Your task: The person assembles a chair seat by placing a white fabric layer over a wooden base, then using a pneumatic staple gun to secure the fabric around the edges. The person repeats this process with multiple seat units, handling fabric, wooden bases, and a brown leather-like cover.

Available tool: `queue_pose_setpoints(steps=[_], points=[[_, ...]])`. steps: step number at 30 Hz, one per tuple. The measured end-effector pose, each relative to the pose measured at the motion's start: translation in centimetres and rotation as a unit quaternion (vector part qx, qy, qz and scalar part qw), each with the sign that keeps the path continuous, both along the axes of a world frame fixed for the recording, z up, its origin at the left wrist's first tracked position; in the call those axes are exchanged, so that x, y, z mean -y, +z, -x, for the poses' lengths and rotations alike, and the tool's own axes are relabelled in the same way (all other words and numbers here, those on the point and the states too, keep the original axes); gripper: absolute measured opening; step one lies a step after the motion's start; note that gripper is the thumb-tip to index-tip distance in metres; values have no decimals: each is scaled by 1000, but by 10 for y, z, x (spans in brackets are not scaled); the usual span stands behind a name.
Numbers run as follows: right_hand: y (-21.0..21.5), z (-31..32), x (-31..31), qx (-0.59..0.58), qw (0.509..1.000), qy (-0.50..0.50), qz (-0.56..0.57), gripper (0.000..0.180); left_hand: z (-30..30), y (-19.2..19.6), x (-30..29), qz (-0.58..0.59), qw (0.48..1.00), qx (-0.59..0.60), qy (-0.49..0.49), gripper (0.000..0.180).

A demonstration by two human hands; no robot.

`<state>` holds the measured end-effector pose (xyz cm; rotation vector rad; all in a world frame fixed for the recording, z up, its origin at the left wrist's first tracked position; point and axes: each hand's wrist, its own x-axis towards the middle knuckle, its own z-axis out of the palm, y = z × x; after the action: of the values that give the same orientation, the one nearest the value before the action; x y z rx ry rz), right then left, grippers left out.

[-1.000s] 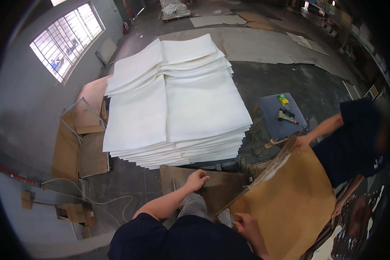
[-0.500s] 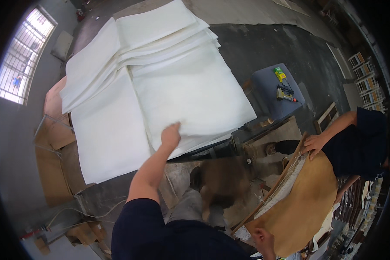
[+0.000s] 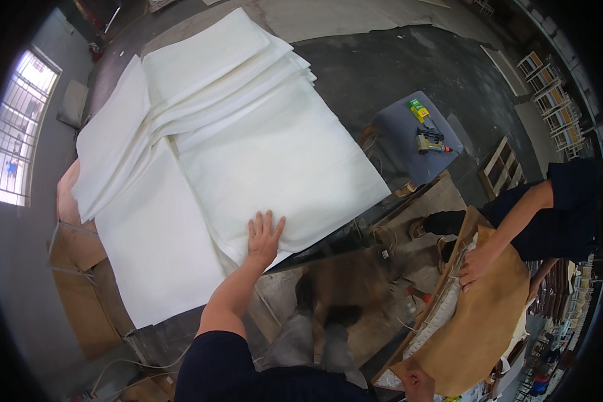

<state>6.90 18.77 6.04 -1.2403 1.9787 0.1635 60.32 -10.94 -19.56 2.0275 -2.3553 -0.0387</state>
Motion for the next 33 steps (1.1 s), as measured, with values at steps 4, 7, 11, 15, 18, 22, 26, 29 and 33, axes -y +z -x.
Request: queue_pose_setpoints(steps=[4,7,11,15,18,22,26,29,33], points=[[-5,4,-7,1,1000,0,25,24,-1,-3,15,-6,999,12,-45,74],[-8,7,-12,-14,999,15,47,24,0,-2,23,2,999,4,-50,84],[-15,17,-13,0,1000,2,28,23,-2,10,36,3,998,35,-60,87],[-12,15,-8,4,1000,-23,4,27,-3,58,41,-79,994,44,-69,95],[-19,17,-14,-15,998,-13,53,24,-26,130,63,-102,989,17,-104,106],[-16,8,-16,22,992,-64,110,18,-81,258,140,-45,996,-40,-68,93],[-16,11,-11,29,989,-65,128,17,-86,323,219,-6,991,-6,135,83],[-15,10,-17,18,987,-51,151,16,-98,333,238,-62,982,-101,145,74],[-36,8,-41,34,970,-125,206,11,-42,381,301,0,995,-97,28,59]])
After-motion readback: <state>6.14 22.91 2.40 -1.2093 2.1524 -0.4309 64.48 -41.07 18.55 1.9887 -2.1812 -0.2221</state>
